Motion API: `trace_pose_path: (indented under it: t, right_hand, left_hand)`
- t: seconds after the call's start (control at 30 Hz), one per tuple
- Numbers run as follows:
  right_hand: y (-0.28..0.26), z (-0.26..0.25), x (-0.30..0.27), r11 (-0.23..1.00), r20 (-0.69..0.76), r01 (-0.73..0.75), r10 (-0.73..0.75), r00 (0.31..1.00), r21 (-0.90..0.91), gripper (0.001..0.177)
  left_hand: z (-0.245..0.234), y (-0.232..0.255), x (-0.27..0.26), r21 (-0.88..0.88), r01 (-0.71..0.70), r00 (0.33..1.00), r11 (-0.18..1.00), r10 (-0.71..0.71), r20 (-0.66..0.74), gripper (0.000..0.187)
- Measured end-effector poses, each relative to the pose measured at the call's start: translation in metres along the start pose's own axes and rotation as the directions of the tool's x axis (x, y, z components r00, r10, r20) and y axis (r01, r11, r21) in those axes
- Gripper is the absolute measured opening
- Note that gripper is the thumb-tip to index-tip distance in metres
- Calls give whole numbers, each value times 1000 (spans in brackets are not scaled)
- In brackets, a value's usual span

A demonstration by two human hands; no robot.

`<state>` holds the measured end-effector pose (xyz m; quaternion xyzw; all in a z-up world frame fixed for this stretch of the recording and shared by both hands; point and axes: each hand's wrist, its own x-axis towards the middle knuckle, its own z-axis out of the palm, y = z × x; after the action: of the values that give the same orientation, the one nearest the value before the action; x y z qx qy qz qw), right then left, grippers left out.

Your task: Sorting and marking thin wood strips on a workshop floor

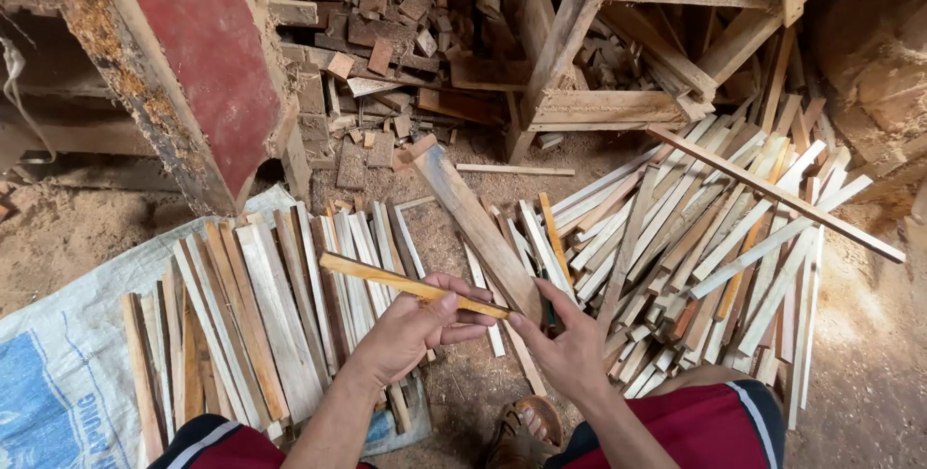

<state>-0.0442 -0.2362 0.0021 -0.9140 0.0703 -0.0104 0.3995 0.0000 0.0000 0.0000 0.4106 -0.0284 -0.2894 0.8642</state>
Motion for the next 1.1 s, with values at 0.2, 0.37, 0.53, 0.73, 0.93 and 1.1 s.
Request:
trace_pose_path:
  t: [0.2, 0.37, 0.53, 0.73, 0.93, 1.1]
  right_hand:
    - [10, 1, 2, 1000, -6, -15, 15, 1000, 28, 82]
    - [0, -2, -2, 997, -4, -12, 13, 1000, 80, 84]
    - [7, 7, -4, 970, -103, 236, -229, 968, 59, 66]
    - [10, 19, -12, 762, -88, 643, -647, 757, -73, 63]
    - [21, 22, -10, 680, -107, 731, -731, 674, -43, 70]
    - [21, 17, -12, 712, -89, 703, -700, 709, 3, 67]
  left_hand:
    - [9, 5, -3, 10, -68, 997, 998, 68, 42, 76]
    - [1, -2, 0, -22, -22, 1000, 1000, 22, 16, 23]
    - [1, -7, -3, -16, -23, 999, 1000, 24, 37, 42]
    - [21, 3, -11, 43, -167, 963, 985, 153, 221, 44]
    - [17, 4, -16, 92, -176, 968, 980, 156, 195, 32]
    - [12, 12, -20, 214, -199, 970, 956, 162, 180, 36]
